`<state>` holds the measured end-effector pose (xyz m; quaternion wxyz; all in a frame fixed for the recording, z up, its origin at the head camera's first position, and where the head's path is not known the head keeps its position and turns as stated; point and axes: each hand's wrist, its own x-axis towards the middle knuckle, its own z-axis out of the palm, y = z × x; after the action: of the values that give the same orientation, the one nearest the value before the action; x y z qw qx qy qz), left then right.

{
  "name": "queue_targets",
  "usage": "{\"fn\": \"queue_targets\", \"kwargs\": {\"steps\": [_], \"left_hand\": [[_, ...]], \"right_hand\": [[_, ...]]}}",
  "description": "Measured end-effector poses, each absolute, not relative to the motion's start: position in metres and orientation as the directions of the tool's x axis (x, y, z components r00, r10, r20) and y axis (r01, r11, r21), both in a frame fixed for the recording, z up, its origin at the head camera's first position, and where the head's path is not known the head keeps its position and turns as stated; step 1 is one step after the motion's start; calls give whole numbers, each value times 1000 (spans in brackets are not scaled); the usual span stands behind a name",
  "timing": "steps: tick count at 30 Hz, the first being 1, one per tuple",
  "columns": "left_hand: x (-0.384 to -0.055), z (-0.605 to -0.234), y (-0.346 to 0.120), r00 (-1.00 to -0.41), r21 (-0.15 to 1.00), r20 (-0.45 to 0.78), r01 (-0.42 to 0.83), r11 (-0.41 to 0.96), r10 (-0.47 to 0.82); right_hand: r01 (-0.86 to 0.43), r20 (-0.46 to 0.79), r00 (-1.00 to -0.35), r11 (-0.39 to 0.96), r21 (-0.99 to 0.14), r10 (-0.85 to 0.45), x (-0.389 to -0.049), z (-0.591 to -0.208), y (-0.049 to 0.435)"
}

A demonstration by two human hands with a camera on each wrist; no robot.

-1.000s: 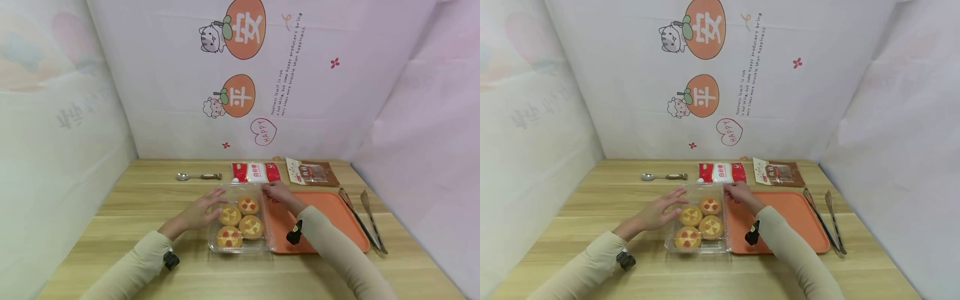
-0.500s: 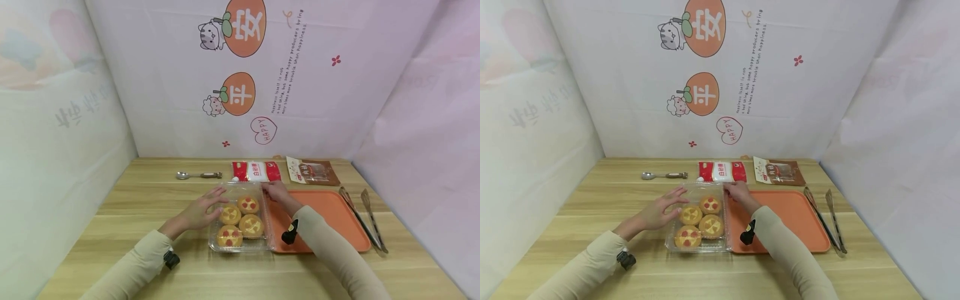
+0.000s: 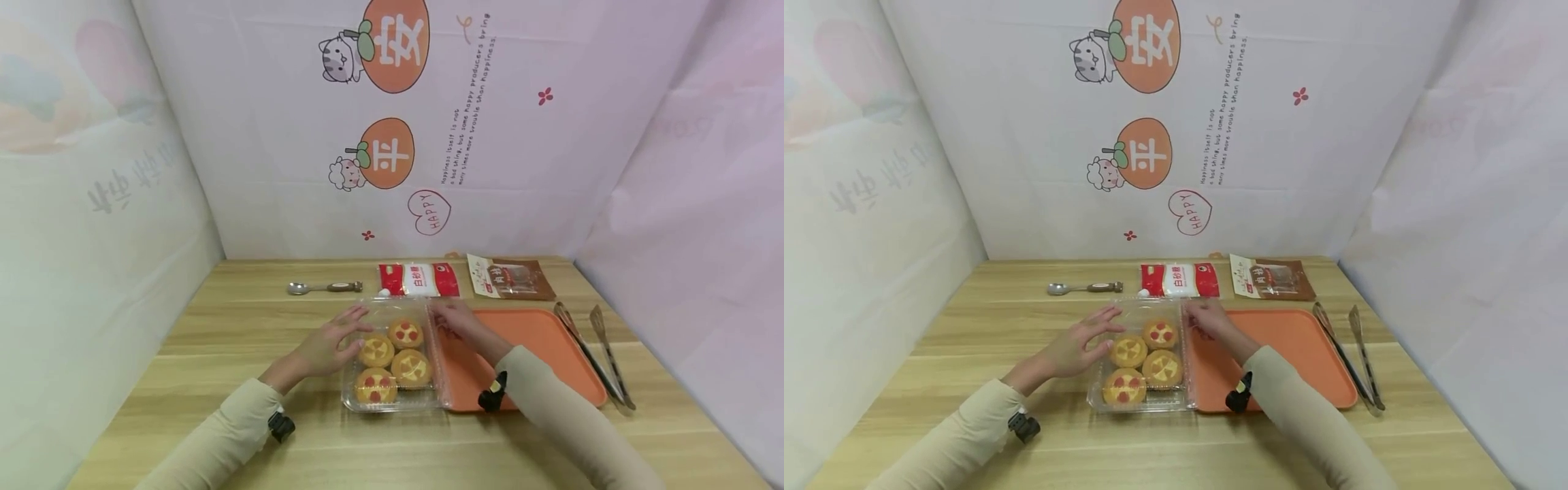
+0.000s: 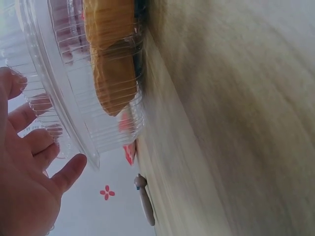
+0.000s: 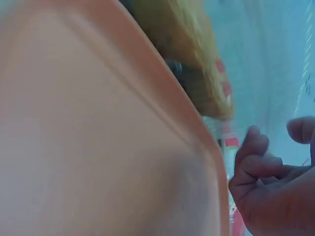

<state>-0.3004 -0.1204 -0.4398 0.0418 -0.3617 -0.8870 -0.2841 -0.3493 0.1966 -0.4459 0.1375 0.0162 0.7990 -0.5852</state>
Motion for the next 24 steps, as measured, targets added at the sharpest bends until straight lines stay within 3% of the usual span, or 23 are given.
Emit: {"fn": "queue_targets", "kwargs": {"steps": [4,11,24], "left_hand": [[-300,-440,-121,-736,452,289,669,590,612],[-298,-442,-119,-748,422,277,659,623,604],[-297,-443,-114,-737,402,333,676,618,589]], "right_hand": [[134,-254,-922,374,-918,-292,-306,-438,212],[168,-341,-782,351,-921,-522,-240,-447,228],[159,-331,-745,328,-931,-579,-229,-452,223]]}}
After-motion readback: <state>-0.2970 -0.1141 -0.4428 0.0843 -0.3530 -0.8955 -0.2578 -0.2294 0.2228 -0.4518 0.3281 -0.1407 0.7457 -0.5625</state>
